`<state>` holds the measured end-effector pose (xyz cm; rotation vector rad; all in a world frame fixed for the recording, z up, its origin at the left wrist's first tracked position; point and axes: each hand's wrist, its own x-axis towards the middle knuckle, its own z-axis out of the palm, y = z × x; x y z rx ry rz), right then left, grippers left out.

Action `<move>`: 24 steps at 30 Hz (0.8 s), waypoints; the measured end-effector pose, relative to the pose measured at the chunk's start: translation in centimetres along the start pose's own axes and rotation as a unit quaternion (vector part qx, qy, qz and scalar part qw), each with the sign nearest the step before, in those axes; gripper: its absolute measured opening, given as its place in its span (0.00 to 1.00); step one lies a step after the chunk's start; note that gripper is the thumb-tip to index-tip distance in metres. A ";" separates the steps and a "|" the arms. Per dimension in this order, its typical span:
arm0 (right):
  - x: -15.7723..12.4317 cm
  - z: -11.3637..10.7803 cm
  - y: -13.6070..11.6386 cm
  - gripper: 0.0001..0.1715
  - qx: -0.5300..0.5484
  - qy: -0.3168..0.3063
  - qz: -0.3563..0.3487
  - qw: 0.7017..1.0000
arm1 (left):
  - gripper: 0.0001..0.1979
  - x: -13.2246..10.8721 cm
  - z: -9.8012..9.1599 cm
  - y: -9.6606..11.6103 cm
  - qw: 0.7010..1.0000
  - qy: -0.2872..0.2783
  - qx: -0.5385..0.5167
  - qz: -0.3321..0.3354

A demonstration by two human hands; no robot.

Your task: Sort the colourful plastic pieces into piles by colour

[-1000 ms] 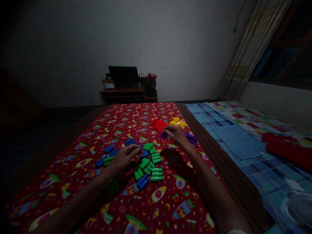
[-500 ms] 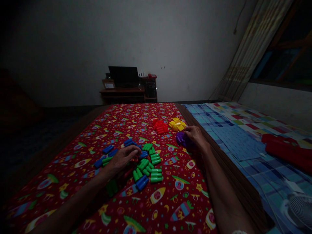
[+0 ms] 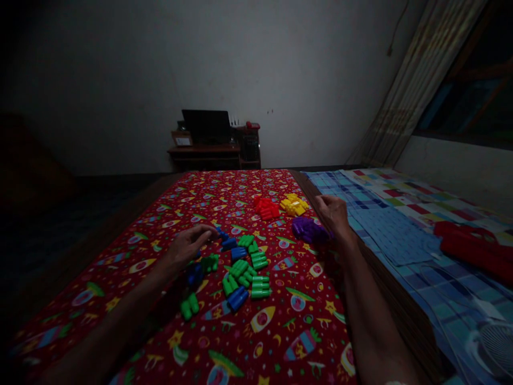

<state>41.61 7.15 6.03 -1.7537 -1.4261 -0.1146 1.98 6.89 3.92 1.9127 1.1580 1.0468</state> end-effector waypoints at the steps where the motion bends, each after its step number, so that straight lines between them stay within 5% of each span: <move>1: 0.2 -0.4 0.7 0.21 -0.004 0.014 0.020 1.000 | 0.17 0.0 -0.2 -0.1 1.000 0.004 -0.002 -0.001; 6: 0.3 -2.5 6.1 0.21 -0.013 -0.005 0.072 0.997 | 0.17 0.2 -0.5 -0.7 1.000 0.011 -0.003 0.000; 12: -2.7 -3.7 9.1 0.24 -0.052 -0.248 0.012 0.967 | 0.20 0.4 -0.1 -1.1 1.000 0.006 -0.022 -0.006; 15: -3.8 -3.3 9.2 0.22 -0.090 -0.312 -0.017 0.946 | 0.21 0.4 0.1 -1.0 1.000 -0.002 -0.012 -0.012; 24: -1.2 -0.4 8.0 0.21 -0.054 -0.192 -0.039 0.979 | 0.21 0.3 0.6 -1.1 1.000 -0.022 -0.004 -0.014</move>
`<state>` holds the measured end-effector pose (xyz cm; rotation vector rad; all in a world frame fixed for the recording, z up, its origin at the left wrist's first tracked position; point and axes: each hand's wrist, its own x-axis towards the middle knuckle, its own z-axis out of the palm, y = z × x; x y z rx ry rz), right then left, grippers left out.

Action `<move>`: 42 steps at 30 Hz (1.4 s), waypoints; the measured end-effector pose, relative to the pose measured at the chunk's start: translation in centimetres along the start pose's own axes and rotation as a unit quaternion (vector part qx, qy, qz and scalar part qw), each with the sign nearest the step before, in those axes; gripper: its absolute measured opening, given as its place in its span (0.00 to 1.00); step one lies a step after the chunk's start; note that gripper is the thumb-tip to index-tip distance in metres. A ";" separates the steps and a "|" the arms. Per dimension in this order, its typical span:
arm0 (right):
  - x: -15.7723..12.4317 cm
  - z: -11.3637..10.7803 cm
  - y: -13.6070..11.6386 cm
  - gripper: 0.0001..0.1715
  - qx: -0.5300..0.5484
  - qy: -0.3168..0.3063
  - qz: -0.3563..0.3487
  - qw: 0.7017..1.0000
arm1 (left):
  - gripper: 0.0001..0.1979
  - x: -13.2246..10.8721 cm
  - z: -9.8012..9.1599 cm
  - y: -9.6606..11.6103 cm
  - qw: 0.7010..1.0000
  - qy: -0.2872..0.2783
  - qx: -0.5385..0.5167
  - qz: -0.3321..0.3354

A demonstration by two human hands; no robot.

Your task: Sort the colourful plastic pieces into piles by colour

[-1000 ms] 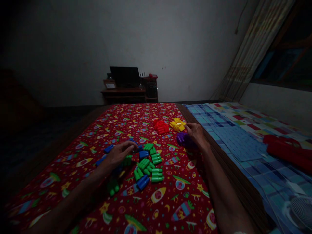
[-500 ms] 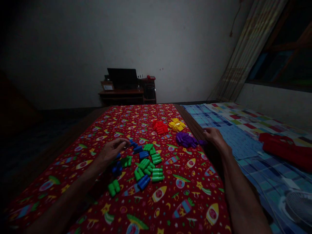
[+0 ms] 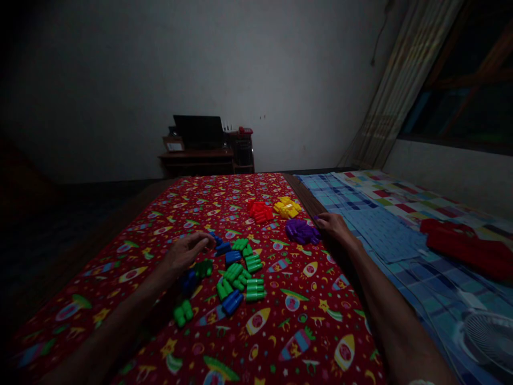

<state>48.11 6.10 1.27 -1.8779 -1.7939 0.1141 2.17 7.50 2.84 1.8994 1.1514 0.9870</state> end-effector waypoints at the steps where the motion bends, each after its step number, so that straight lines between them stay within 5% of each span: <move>1: 0.7 0.3 -0.4 0.21 0.008 -0.013 -0.006 1.000 | 0.20 0.0 0.0 0.0 1.000 -0.001 0.001 0.001; 8: 2.3 2.4 -1.3 0.22 -0.012 -0.042 -0.008 0.999 | 0.18 -0.2 -0.3 0.0 1.000 -0.002 0.021 0.012; 16: 2.0 1.5 -1.9 0.21 -0.033 -0.010 0.016 0.999 | 0.19 -0.1 -0.4 0.3 1.000 0.002 0.004 0.010; 21: 1.3 0.7 -6.5 0.20 0.004 0.071 -0.026 0.997 | 0.18 0.0 -1.2 0.0 0.999 0.023 0.041 0.014; 24: -0.1 1.3 -11.2 0.21 0.056 0.041 -0.109 0.992 | 0.16 0.2 -2.2 -0.7 0.992 0.059 0.109 0.017; 27: -1.2 3.4 -15.6 0.19 0.088 -0.038 -0.180 0.979 | 0.15 0.5 -3.4 -2.2 0.976 0.113 0.185 0.027; 30: -0.9 6.6 -17.6 0.19 0.116 -0.040 -0.190 0.974 | 0.14 0.5 -4.7 -4.5 0.960 0.160 0.228 0.021; 37: 2.8 13.6 -15.8 0.46 0.042 0.015 -0.079 0.996 | 0.14 -0.5 -6.9 -10.1 0.941 0.252 0.213 -0.073; 42: 4.2 15.9 -15.6 0.48 0.039 0.004 -0.052 0.998 | 0.14 -0.5 -7.2 -10.9 0.943 0.245 0.214 -0.073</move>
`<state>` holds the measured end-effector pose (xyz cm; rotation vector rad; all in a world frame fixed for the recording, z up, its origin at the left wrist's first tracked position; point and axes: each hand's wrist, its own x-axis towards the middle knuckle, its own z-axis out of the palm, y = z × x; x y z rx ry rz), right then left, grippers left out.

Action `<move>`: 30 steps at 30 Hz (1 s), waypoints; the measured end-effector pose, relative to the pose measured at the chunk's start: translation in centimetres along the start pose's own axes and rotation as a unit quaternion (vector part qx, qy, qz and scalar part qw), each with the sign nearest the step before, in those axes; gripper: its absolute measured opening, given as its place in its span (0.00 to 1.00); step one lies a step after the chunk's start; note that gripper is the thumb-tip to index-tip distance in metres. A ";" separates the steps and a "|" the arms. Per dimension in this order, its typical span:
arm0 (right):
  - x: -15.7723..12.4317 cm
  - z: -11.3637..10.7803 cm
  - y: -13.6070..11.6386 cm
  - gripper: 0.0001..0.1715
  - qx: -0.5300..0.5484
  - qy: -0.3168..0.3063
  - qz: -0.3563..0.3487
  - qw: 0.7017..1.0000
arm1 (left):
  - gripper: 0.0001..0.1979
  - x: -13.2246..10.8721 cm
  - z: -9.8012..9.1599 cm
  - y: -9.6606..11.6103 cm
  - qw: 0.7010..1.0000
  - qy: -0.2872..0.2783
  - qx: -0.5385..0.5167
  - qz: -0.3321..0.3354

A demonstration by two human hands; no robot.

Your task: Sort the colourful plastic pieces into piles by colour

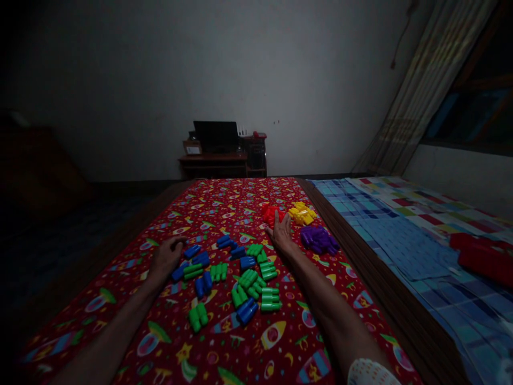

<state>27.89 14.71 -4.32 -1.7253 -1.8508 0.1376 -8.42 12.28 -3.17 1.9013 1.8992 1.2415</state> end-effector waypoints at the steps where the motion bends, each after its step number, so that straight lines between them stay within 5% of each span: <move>1: 0.4 0.2 -0.1 0.48 0.004 -0.002 0.003 1.000 | 0.14 0.0 0.0 0.0 1.000 -0.002 0.000 0.008; 17: 4.4 2.2 -1.4 0.49 -0.036 -0.005 0.045 0.998 | 0.14 0.3 0.1 -0.8 0.998 -0.019 0.038 0.037; 30: 5.4 1.3 -3.1 0.52 -0.119 -0.018 0.044 0.992 | 0.14 0.4 0.5 -1.1 0.999 -0.010 0.029 0.034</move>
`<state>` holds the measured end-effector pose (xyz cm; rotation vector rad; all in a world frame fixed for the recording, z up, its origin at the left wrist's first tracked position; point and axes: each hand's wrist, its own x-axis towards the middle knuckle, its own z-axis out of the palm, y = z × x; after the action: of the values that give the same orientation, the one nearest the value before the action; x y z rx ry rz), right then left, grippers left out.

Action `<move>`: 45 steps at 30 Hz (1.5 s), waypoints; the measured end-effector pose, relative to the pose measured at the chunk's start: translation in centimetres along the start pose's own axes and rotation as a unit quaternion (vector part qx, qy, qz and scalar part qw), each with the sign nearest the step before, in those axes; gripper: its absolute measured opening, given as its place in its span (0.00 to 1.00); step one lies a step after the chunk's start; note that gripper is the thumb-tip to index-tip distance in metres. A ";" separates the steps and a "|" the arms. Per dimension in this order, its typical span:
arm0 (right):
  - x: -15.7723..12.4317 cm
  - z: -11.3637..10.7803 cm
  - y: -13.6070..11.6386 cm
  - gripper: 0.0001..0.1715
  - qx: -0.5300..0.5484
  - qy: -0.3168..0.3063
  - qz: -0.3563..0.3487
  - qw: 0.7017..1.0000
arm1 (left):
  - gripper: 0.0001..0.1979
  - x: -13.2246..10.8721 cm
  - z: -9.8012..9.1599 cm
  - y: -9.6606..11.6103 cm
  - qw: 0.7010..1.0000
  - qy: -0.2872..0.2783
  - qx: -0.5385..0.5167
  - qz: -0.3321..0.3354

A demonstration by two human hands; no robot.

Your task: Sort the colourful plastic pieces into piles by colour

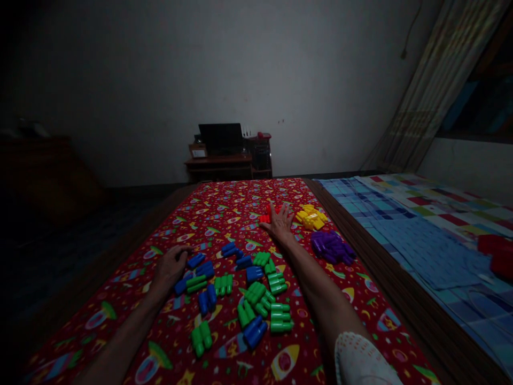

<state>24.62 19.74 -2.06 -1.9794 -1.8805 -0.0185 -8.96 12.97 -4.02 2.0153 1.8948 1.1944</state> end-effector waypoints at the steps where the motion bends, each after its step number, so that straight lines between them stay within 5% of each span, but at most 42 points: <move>1: 0.4 0.1 -0.1 0.52 -0.005 -0.006 0.002 1.000 | 0.14 0.0 0.0 0.0 1.000 -0.001 -0.001 0.001; 10: 2.7 0.9 -0.2 0.34 -0.009 -0.001 0.024 1.000 | 0.14 0.0 0.0 -0.6 1.000 -0.010 -0.002 0.014; 22: 2.3 0.8 -0.1 0.36 -0.026 0.019 0.003 0.999 | 0.14 0.1 0.1 -0.7 1.000 0.000 -0.016 0.026; 26: 3.0 0.2 -1.1 0.29 -0.058 0.058 -0.070 0.994 | 0.13 0.1 0.1 -0.7 1.000 0.000 -0.015 0.024; 30: 4.5 -0.6 -2.5 0.22 -0.087 -0.032 -0.188 0.978 | 0.13 0.0 0.1 -0.6 1.000 -0.001 -0.018 0.019; 34: 5.2 -1.2 -2.7 0.18 -0.095 -0.080 -0.187 0.974 | 0.13 0.0 0.2 -0.6 1.000 -0.002 -0.025 0.011; 42: 2.2 -4.5 -1.6 0.21 0.022 0.000 -0.208 0.978 | 0.13 0.1 0.3 -0.7 1.000 -0.011 -0.025 0.008; 45: -0.7 -6.1 -1.1 0.20 0.080 -0.034 -0.236 0.968 | 0.13 0.1 0.4 -0.4 1.000 -0.008 -0.029 0.001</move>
<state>25.16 17.22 3.61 -1.4068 -2.2774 0.0629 -9.08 13.31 -4.49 1.9929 1.8295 1.2146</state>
